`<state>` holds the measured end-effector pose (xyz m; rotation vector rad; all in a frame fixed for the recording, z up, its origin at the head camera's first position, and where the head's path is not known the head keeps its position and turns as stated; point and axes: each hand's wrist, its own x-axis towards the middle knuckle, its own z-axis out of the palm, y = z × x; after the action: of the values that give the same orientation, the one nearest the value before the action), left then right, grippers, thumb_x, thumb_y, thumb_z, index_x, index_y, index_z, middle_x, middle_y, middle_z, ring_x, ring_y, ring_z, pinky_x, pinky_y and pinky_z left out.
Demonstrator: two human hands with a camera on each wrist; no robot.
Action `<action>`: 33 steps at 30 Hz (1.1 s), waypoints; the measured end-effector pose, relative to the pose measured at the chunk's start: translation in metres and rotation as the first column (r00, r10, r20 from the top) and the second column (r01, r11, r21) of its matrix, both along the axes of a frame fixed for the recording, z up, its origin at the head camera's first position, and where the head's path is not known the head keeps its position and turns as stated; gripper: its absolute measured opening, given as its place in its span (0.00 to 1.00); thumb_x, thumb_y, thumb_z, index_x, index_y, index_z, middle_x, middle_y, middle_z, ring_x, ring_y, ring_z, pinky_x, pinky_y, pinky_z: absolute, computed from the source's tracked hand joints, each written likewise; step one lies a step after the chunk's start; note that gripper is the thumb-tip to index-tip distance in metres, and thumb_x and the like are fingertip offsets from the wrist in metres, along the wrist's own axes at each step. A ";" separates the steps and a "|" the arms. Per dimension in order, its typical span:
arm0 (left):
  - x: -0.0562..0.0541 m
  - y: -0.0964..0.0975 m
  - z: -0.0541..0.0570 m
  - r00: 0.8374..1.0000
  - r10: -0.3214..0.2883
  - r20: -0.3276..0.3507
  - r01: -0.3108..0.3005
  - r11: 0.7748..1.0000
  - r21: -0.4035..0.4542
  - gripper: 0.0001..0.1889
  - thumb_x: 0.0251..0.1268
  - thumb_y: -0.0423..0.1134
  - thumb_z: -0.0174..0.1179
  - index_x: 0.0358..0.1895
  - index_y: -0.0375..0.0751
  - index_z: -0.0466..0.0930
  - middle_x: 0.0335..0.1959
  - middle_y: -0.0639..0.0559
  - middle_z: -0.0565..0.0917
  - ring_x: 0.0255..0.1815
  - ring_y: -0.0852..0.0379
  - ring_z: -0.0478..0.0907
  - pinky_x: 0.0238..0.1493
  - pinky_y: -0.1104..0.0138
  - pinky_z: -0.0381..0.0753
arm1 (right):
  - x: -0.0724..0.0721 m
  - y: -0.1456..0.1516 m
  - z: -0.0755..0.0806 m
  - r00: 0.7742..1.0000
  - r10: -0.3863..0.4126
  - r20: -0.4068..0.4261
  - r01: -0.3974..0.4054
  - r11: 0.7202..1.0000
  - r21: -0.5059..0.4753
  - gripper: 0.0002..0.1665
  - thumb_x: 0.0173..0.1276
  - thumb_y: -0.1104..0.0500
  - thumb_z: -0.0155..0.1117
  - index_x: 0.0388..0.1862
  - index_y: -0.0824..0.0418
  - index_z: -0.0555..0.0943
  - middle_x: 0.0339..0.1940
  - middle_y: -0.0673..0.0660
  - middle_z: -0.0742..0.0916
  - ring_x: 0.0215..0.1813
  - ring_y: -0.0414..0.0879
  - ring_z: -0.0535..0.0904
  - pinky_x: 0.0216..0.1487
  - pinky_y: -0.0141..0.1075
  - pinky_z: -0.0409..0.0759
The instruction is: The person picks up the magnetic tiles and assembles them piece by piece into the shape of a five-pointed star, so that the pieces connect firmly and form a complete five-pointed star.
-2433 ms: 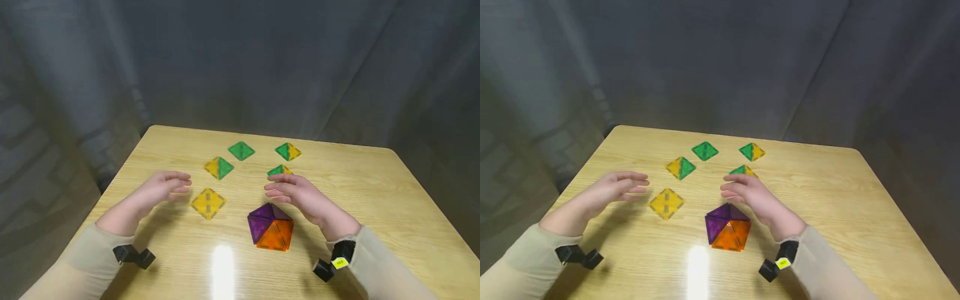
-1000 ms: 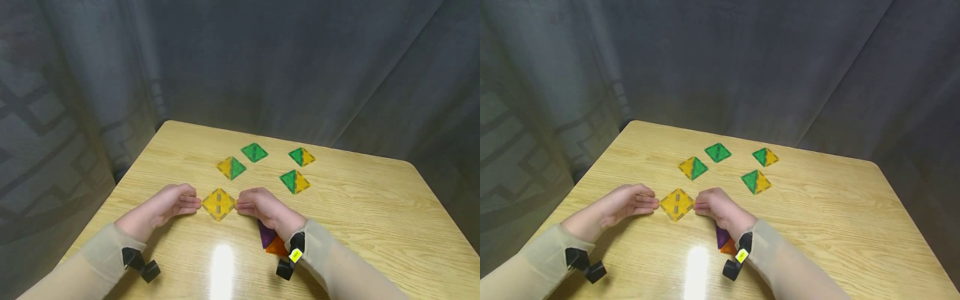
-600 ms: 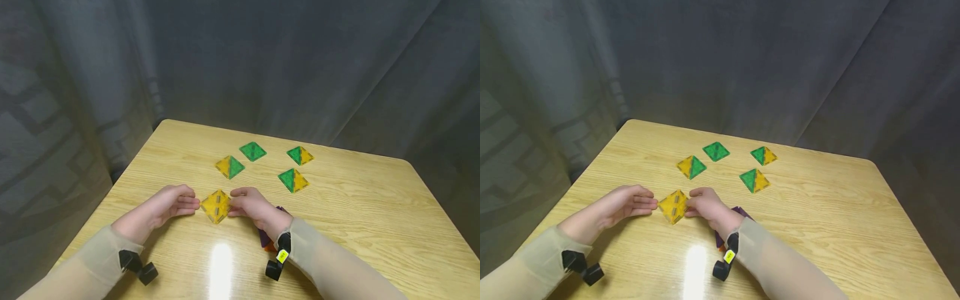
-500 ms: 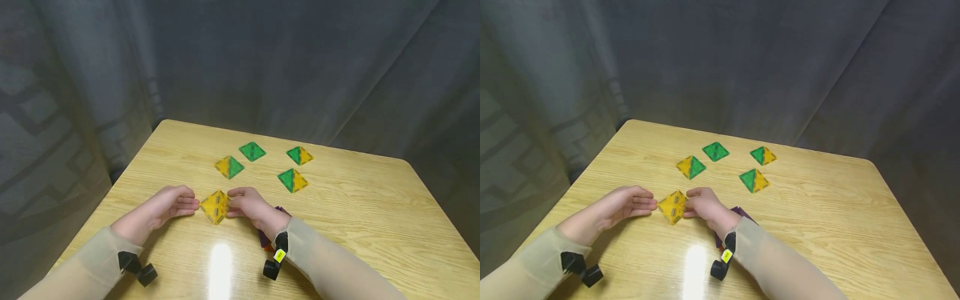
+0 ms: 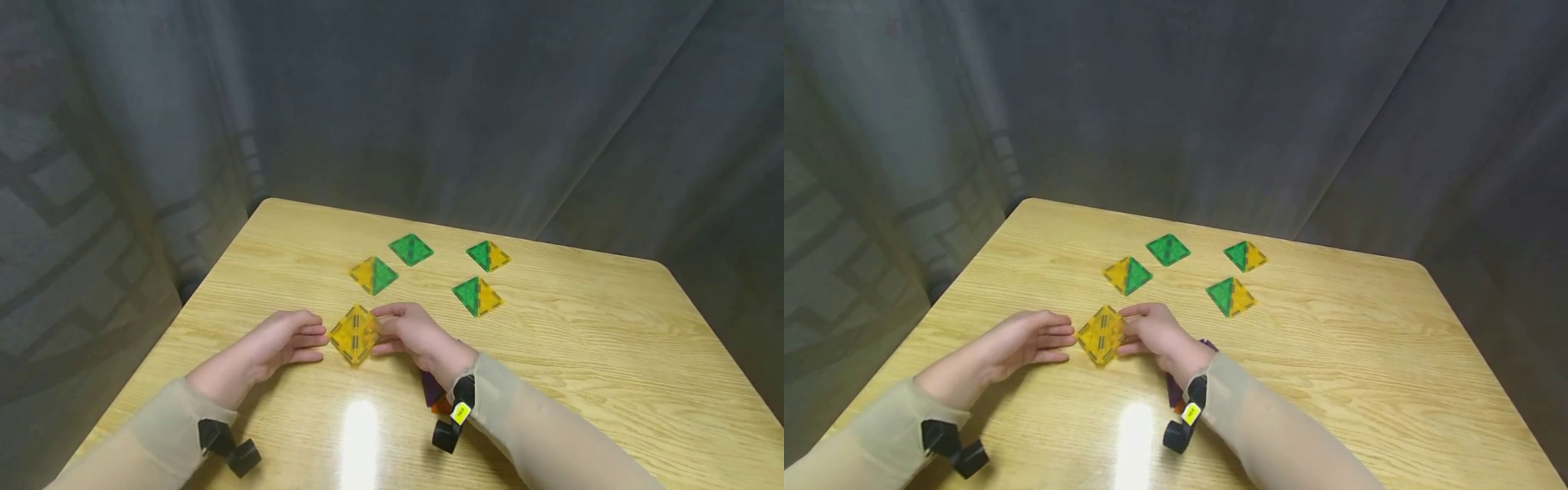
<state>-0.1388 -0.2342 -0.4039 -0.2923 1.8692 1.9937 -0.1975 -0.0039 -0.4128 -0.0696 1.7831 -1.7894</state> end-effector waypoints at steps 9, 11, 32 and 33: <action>0.001 0.006 -0.002 0.997 -0.072 -0.043 0.070 0.997 -0.041 0.31 0.72 0.38 0.49 0.71 0.22 0.55 0.71 0.28 0.60 0.66 0.34 0.67 0.53 0.53 0.82 | -0.001 0.008 0.007 1.000 0.025 -0.011 -0.025 1.000 -0.019 0.24 0.69 0.74 0.48 0.63 0.74 0.73 0.51 0.66 0.76 0.36 0.50 0.80 0.46 0.45 0.85; 0.000 0.008 -0.004 0.996 -0.074 -0.045 0.072 0.997 -0.041 0.31 0.72 0.39 0.50 0.71 0.23 0.57 0.70 0.29 0.62 0.64 0.35 0.69 0.51 0.53 0.82 | -0.002 0.011 0.010 0.999 0.040 -0.014 -0.040 0.999 -0.026 0.23 0.70 0.73 0.48 0.64 0.74 0.72 0.52 0.67 0.77 0.36 0.50 0.82 0.46 0.46 0.85; -0.011 0.045 -0.012 0.955 -0.209 -0.212 0.238 0.964 0.119 0.19 0.71 0.30 0.52 0.61 0.20 0.68 0.49 0.36 0.81 0.48 0.42 0.81 0.51 0.51 0.83 | 0.001 0.033 0.023 0.987 0.141 -0.072 -0.151 0.976 -0.159 0.24 0.72 0.69 0.51 0.63 0.80 0.68 0.49 0.61 0.83 0.44 0.46 0.82 0.47 0.36 0.82; -0.012 0.045 -0.012 0.953 -0.211 -0.216 0.239 0.965 0.109 0.19 0.71 0.29 0.52 0.60 0.20 0.68 0.48 0.37 0.82 0.47 0.42 0.82 0.50 0.52 0.83 | 0.000 0.035 0.023 0.988 0.136 -0.071 -0.146 0.977 -0.159 0.24 0.72 0.69 0.51 0.64 0.80 0.68 0.49 0.61 0.83 0.44 0.46 0.82 0.47 0.36 0.82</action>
<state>-0.1508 -0.1888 -0.4158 0.1632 1.7819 2.0391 -0.1974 0.0309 -0.3900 -0.3105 1.6250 -1.8436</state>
